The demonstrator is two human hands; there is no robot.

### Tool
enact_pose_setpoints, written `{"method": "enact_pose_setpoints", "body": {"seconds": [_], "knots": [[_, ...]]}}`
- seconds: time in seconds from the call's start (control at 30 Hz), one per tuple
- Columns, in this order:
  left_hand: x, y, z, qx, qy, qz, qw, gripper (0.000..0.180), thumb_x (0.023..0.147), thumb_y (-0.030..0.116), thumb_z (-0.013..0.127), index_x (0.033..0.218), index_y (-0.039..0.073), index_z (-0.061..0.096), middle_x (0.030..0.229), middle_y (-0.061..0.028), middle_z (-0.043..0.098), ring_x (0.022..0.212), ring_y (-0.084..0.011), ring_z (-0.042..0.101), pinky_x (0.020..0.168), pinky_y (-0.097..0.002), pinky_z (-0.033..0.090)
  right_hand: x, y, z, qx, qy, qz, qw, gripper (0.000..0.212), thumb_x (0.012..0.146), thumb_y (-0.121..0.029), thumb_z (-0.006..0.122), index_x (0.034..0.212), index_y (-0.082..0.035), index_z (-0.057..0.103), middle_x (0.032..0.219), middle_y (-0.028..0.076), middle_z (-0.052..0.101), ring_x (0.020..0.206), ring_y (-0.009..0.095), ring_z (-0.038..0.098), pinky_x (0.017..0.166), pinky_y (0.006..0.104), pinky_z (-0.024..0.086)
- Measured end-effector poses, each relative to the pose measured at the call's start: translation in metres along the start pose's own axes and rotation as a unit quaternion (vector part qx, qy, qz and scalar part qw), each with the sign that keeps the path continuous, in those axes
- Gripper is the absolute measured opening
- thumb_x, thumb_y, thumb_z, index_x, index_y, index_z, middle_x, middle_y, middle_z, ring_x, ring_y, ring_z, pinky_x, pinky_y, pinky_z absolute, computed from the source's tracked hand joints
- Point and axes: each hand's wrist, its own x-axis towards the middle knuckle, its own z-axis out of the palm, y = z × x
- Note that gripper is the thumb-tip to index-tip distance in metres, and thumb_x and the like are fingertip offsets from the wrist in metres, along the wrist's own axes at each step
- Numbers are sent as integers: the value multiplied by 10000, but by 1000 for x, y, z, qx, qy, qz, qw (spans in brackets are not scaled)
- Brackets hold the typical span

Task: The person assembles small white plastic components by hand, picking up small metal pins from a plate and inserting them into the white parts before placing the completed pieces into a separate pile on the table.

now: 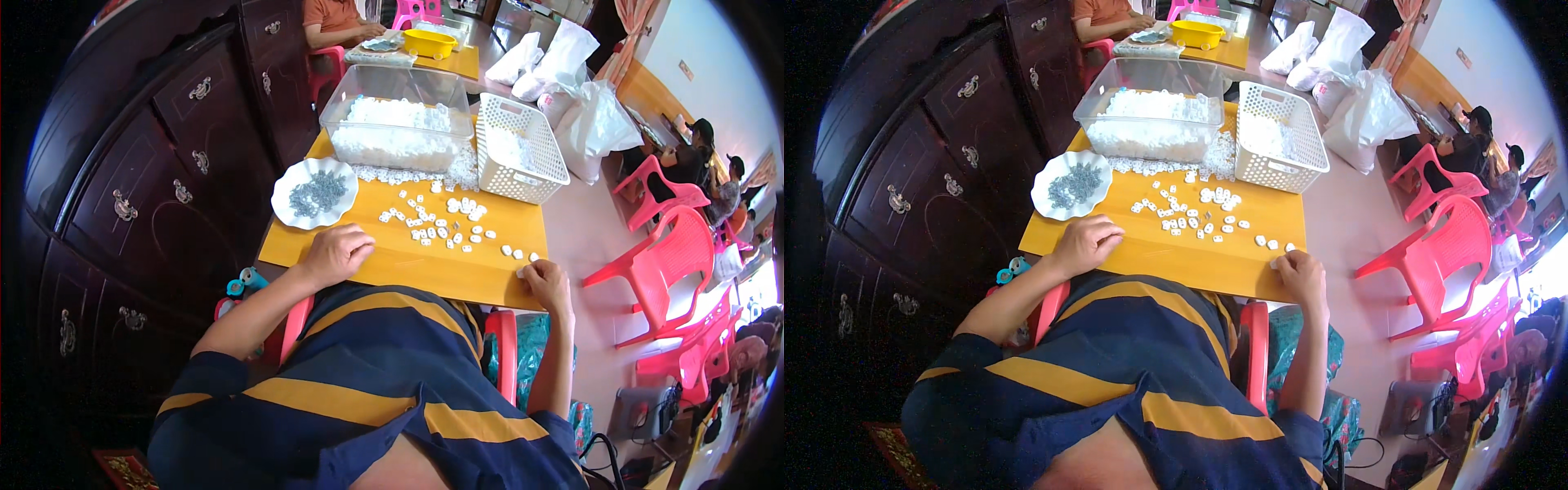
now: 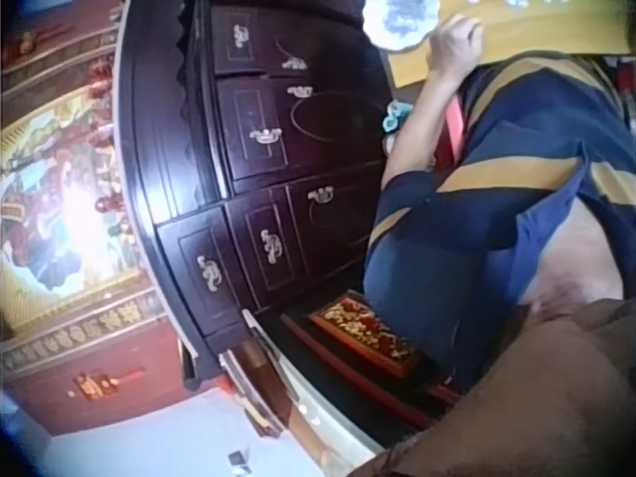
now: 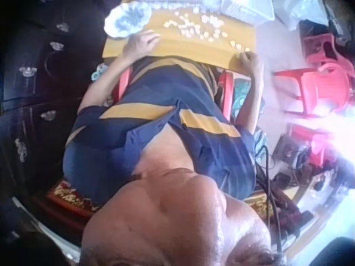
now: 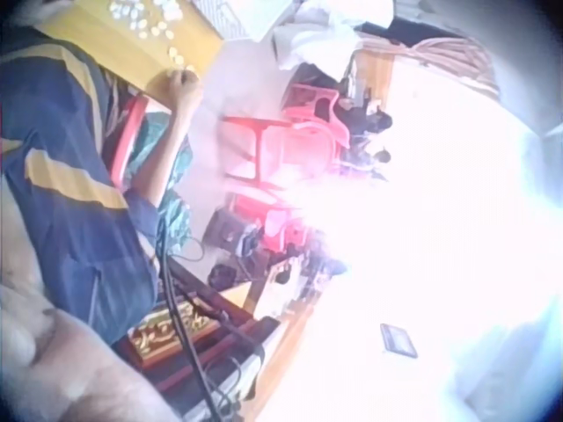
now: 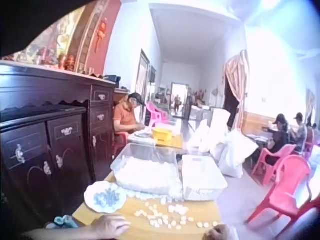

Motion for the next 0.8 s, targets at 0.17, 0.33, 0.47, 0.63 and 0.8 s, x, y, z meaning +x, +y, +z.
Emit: {"method": "enact_pose_setpoints", "body": {"seconds": [0.17, 0.33, 0.47, 0.63, 0.8], "knots": [[4, -10, 21, 5, 2, 6, 1000, 86, 831, 80, 701, 886, 14, 698, 828, -127, 670, 757, -307, 671, 674, -372, 534, 14, 16, 11, -50, 59, -9, 997, 255, 848, -239, 670, 809, 11, 701, 643, 122, 661, 592, 203, 655, 599, 340, 501], [8, -18, 45, 39, 5, 24, 999, 134, 819, 145, 722, 902, 41, 700, 893, -96, 658, 850, -286, 655, 740, -381, 531, 27, 39, 16, -34, 195, -42, 979, 253, 872, -264, 651, 849, -15, 689, 713, 182, 676, 669, 348, 673, 648, 432, 516], [25, -10, 62, 47, -6, 41, 998, 161, 814, 158, 724, 918, 39, 694, 909, -88, 634, 861, -288, 630, 738, -383, 518, 38, 72, 12, -5, 263, -76, 962, 153, 875, -182, 656, 919, -37, 681, 815, 159, 681, 745, 343, 663, 691, 411, 526], [41, 29, 85, 122, -26, 84, 989, 242, 789, 145, 717, 998, 31, 670, 967, -119, 604, 918, -320, 592, 806, -418, 487, 69, 140, -7, -121, 256, -39, 958, 357, 920, -315, 605, 1185, -76, 602, 1124, 205, 646, 1083, 410, 591, 931, 500, 472], [65, 66, 122, 107, -14, 55, 993, 278, 770, 128, 722, 1020, 23, 665, 1006, -128, 598, 951, -328, 586, 821, -426, 481, 81, 158, -51, -66, 162, 56, 983, 473, 962, -424, 499, 1274, -74, 555, 1040, 290, 678, 979, 491, 641, 882, 552, 482]]}}
